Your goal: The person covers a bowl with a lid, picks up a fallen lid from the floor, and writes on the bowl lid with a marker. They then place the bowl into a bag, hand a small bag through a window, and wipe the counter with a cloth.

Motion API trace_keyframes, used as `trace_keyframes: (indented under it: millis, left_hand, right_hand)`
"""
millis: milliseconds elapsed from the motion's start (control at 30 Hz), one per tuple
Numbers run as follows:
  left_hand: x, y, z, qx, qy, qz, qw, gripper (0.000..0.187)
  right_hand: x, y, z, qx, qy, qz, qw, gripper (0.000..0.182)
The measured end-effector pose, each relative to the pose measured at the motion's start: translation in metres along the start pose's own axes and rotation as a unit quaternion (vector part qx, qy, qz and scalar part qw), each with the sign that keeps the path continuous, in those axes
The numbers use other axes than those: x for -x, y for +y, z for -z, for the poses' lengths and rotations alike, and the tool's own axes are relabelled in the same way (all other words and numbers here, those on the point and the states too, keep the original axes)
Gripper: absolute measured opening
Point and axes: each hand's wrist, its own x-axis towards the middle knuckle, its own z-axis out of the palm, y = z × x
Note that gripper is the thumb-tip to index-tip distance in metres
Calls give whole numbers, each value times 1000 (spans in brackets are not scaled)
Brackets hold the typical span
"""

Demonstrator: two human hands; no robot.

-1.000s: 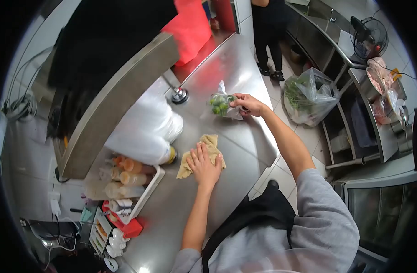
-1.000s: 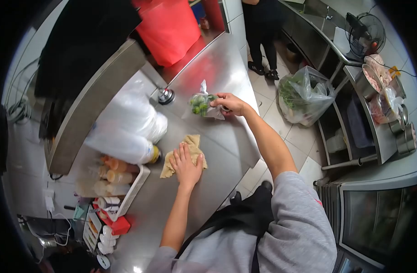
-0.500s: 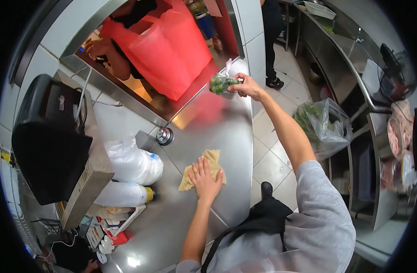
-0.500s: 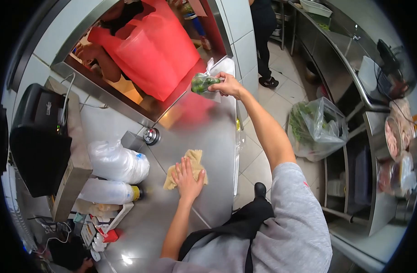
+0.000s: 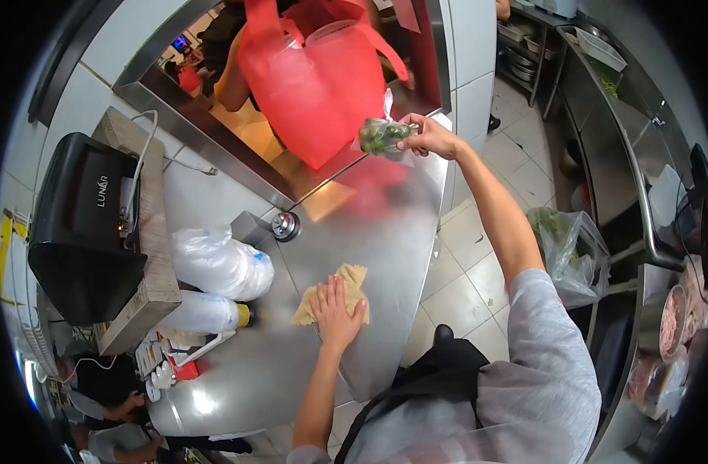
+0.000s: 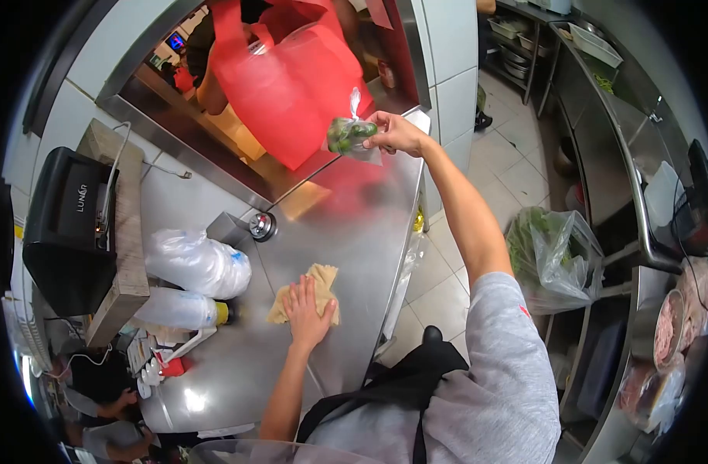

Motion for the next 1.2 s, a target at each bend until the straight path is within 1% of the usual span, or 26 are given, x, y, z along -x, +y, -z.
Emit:
trace_keyframes:
  millis: [67,200,267,300,367,567,633,700,767,867,900,1000,1100,1200]
  left_hand:
    - [0,2,1,1,-13,13,1000,74]
    - [0,3,2,5,-12,21,1000,74]
    - [-1,3,0,6,3,12,1000,74]
    - [-3,4,0,9,9,10,1000,74]
    - [-6,5,-1,-4,3,16,1000,75]
    - [-5,2,-4,7,18,4,1000,75]
    - [-5,1,-8,1,26,7,1000,76]
    - [-5,1,-8,-6,31,12,999,76]
    - [-4,1,-6,1,22,4,1000,75]
    - [-4,0,-9,-3,27,8,1000,75]
    - [-1,0,-11,-4,35,12,999,75]
    - [2,-3,-14,-1,38,-10,999,76]
    - [10,-2,-11,-13,46,-22,999,75]
    - [10,-2,-10,7,50,-25,998,75]
  right_hand:
    - [-2,-4,-4,2,-10,8,1000,37]
    - [-5,-7,-14,-4,-26,23,999,37]
    - [-5,-10,-15,-34,-36,10,999,36]
    - [-4,-14,-15,-29,-36,14,999,36]
    - [-2,-24,-18,-45,-67,16,997,36]
    - [-2,-61,-31,-11,-87,43,995,36]
    - [-6,-69,-36,14,-74,69,995,36]
    - [-6,-78,-43,19,-66,72,995,38]
    - [-7,-85,-52,-8,-72,90,993,38]
    - [-9,-98,-64,20,-39,104,994,39]
    - [-10,-101,-69,22,-45,111,993,39]
    - [-17,-117,-80,-5,-19,138,990,39]
    - [-25,-131,-85,14,-2,153,988,37]
    - [-24,-142,-88,35,9,163,986,37]
